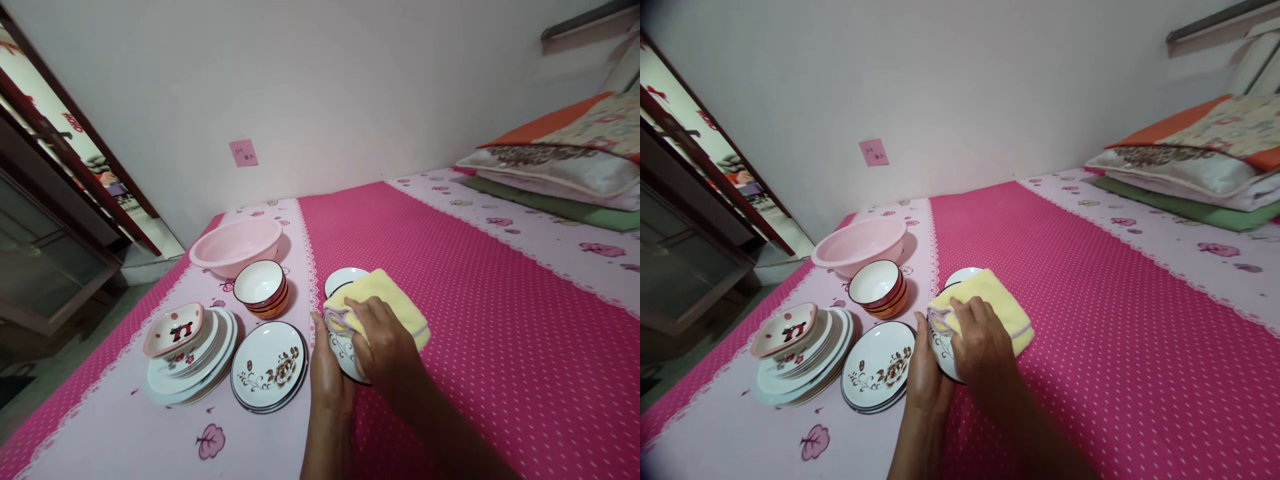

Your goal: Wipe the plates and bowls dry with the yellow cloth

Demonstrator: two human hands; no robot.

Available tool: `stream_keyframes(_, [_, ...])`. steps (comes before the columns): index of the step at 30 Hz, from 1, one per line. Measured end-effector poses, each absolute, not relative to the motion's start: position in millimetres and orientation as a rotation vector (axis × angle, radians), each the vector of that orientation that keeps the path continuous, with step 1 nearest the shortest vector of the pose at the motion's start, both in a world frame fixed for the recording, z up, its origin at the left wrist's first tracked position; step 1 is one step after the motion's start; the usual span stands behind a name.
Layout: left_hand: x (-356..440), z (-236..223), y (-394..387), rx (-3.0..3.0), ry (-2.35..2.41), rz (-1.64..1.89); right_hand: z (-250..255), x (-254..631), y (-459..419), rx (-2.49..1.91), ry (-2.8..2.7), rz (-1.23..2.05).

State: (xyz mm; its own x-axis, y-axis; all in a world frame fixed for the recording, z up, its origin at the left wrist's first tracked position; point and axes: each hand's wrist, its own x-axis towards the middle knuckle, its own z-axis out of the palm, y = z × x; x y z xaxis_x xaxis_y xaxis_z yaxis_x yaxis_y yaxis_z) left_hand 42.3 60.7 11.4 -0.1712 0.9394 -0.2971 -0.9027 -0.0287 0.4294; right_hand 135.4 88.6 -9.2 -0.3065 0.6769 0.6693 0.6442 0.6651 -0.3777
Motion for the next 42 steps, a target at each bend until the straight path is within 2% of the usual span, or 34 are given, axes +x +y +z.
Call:
stream_keyframes(5, [39, 13, 60, 0.059, 0.627, 1.638, -3, 126, 80, -0.999, -2.128, 0.154])
stream_keyframes(19, [5, 14, 57, 0.003, 0.604, 1.591, 32, 145, 65, -0.904, -2.467, 0.714])
stream_keyframes(28, [1, 19, 57, 0.023, 0.674, 1.651, 16, 178, 87, -1.057, -2.471, 0.266])
stream_keyframes(32, [-1, 16, 58, 0.033, 0.658, 1.611, 16, 189, 102, -1.121, -2.304, 0.051])
stream_keyframes(42, [-3, 14, 59, -0.004, 0.622, 1.580, 52, 224, 100, -1.228, -1.626, 0.047])
